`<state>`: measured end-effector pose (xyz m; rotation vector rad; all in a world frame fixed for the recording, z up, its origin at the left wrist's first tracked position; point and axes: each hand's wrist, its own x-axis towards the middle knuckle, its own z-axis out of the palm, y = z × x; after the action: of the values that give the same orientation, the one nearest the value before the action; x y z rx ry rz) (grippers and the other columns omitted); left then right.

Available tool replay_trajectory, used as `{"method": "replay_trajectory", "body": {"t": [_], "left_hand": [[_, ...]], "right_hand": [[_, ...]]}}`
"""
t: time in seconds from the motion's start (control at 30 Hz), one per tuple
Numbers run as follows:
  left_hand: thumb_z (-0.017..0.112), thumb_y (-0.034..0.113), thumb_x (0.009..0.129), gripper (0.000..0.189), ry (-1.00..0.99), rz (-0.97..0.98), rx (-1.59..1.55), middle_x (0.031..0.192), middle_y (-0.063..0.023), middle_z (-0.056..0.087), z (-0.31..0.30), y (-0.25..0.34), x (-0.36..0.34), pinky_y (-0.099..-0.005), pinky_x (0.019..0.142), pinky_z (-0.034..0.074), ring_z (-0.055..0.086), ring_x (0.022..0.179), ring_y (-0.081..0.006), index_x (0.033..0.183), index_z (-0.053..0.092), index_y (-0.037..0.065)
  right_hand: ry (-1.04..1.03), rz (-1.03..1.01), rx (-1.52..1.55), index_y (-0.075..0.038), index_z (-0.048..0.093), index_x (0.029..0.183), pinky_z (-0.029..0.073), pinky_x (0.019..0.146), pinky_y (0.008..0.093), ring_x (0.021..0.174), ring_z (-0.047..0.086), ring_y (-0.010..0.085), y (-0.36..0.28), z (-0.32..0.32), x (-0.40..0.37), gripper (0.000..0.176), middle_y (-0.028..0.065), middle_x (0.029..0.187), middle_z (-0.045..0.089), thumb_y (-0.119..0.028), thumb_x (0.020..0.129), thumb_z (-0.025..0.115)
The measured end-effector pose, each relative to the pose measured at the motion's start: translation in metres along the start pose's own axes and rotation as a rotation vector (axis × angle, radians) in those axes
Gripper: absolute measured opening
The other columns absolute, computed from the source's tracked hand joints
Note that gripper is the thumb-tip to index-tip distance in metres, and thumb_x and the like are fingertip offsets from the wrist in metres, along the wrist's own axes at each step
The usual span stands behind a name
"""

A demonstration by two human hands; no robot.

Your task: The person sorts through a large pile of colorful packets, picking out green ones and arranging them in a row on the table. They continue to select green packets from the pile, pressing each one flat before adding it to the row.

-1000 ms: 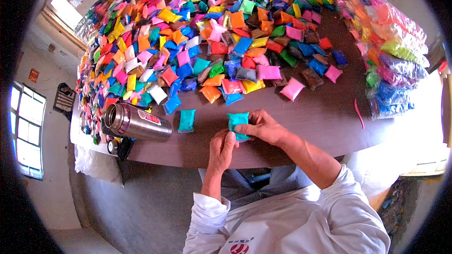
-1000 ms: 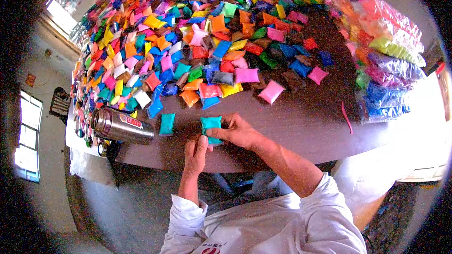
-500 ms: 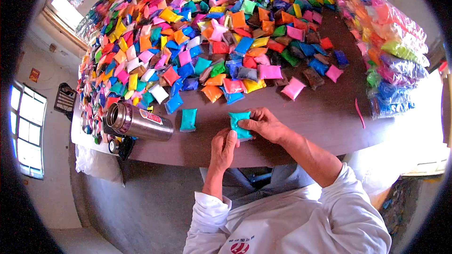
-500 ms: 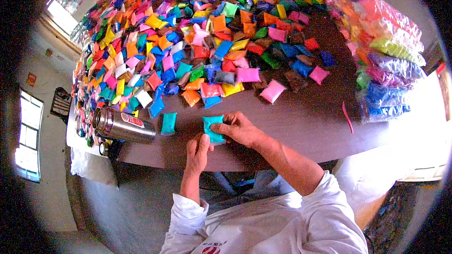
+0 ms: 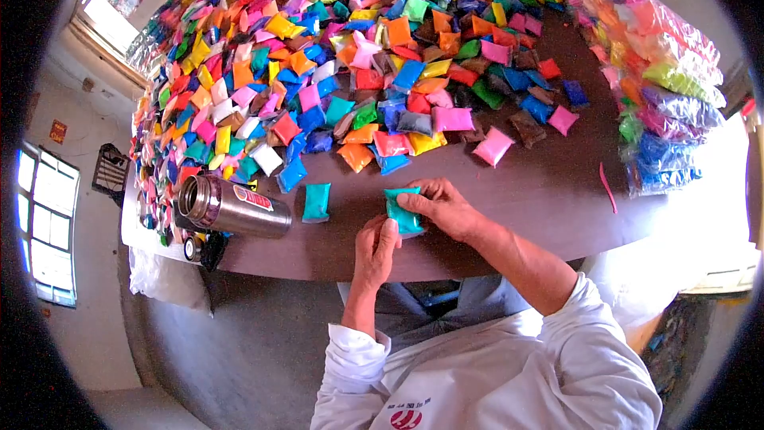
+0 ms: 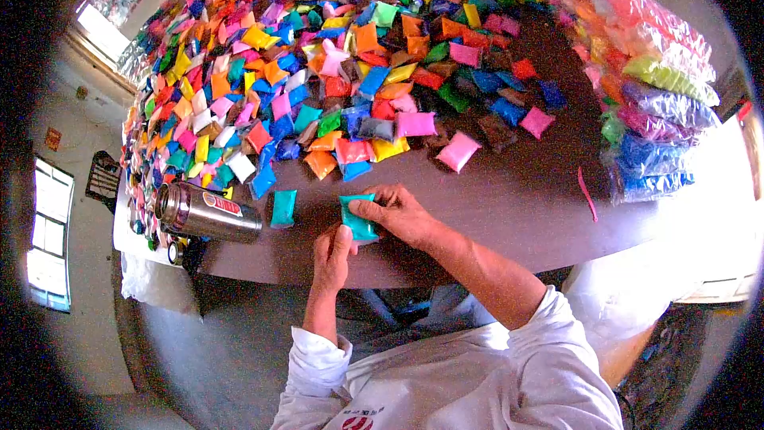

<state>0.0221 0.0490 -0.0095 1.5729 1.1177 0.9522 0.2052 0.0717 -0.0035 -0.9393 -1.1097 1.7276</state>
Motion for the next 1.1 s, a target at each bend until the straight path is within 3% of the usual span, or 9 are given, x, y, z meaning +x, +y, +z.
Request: {"method": "replay_trajectory", "body": {"t": [0.2,0.33,0.4,0.53,0.77,0.83,0.97,1.0,1.1], "left_hand": [[0.046,0.035,0.098,0.046,-0.037,0.034,0.033,0.067,-0.0063,0.052,0.000,0.000,0.001,-0.0313,0.058,0.039,0.051,0.062,-0.0155,0.068,0.052,0.001],[0.046,0.035,0.098,0.046,-0.021,0.029,0.004,0.067,-0.0068,0.053,0.000,0.002,0.001,-0.0320,0.058,0.040,0.051,0.063,-0.0159,0.068,0.052,0.000],[0.046,0.035,0.098,0.046,-0.012,0.043,-0.002,0.066,-0.0065,0.053,-0.001,0.000,0.001,-0.0324,0.058,0.040,0.051,0.062,-0.0158,0.069,0.053,0.000],[0.046,0.035,0.098,0.046,0.001,-0.004,-0.014,0.066,-0.0063,0.053,0.002,0.006,0.000,-0.0323,0.059,0.040,0.052,0.063,-0.0163,0.068,0.054,0.001],[0.055,0.031,0.094,0.039,0.008,0.065,0.097,0.071,-0.0092,0.060,0.000,-0.003,0.000,-0.0335,0.064,0.045,0.058,0.068,-0.0223,0.071,0.059,0.000],[0.057,0.030,0.093,0.036,0.038,0.109,0.138,0.074,-0.0103,0.063,0.003,-0.003,0.001,-0.0347,0.067,0.046,0.060,0.070,-0.0247,0.073,0.061,0.000],[0.063,0.027,0.087,0.029,0.025,0.187,0.222,0.079,-0.0127,0.065,0.005,0.003,0.002,-0.0387,0.070,0.048,0.062,0.076,-0.0314,0.075,0.064,0.000],[0.064,0.027,0.086,0.028,0.032,0.266,0.283,0.079,-0.0132,0.065,0.006,0.001,0.003,-0.0391,0.070,0.048,0.062,0.077,-0.0322,0.075,0.064,0.001],[0.066,0.025,0.083,0.025,0.016,0.327,0.342,0.080,-0.0142,0.066,0.008,0.001,0.004,-0.0404,0.071,0.048,0.062,0.077,-0.0335,0.074,0.064,0.002]], "right_hand": [[0.023,-0.080,-0.073,-0.005,0.064,0.094,0.045,0.059,0.0223,0.069,0.056,0.0052,0.005,0.002,0.000,0.015,-0.0033,0.080,0.062,-0.018,0.088,0.070],[0.005,-0.102,-0.034,-0.005,0.064,0.096,0.044,0.057,0.0222,0.068,0.055,0.0053,-0.001,0.005,-0.001,0.016,-0.0031,0.079,0.062,-0.018,0.088,0.069],[-0.031,0.029,-0.108,-0.005,0.063,0.095,0.043,0.054,0.0223,0.066,0.054,0.0053,-0.012,0.005,-0.007,0.016,-0.0031,0.078,0.061,-0.018,0.088,0.069],[-0.099,-0.045,-0.138,-0.005,0.063,0.094,0.042,0.052,0.0225,0.064,0.053,0.0055,-0.001,0.000,-0.002,0.020,-0.0027,0.076,0.060,-0.022,0.088,0.069],[0.109,0.044,-0.002,-0.002,0.063,0.099,0.043,0.051,0.0233,0.065,0.053,0.0061,0.002,-0.005,0.001,0.018,-0.0011,0.078,0.061,-0.018,0.092,0.062],[0.241,-0.078,-0.069,0.000,0.061,0.108,0.045,0.054,0.0233,0.069,0.054,0.0066,0.005,-0.006,0.013,0.026,0.0001,0.084,0.062,-0.019,0.091,0.063],[0.169,-0.279,-0.211,0.000,0.056,0.116,0.047,0.064,0.0259,0.075,0.055,0.0084,0.000,0.002,0.038,0.033,0.0002,0.090,0.061,-0.019,0.091,0.065],[0.157,-0.211,-0.244,0.006,0.059,0.109,0.050,0.070,0.0335,0.080,0.058,0.0162,0.001,0.006,0.049,0.033,0.0069,0.092,0.063,-0.019,0.087,0.067],[-0.011,-0.015,-0.398,0.001,0.060,0.110,0.047,0.065,0.0266,0.077,0.055,0.0081,-0.012,0.030,0.072,0.030,0.0009,0.086,0.062,-0.018,0.087,0.069]]}}
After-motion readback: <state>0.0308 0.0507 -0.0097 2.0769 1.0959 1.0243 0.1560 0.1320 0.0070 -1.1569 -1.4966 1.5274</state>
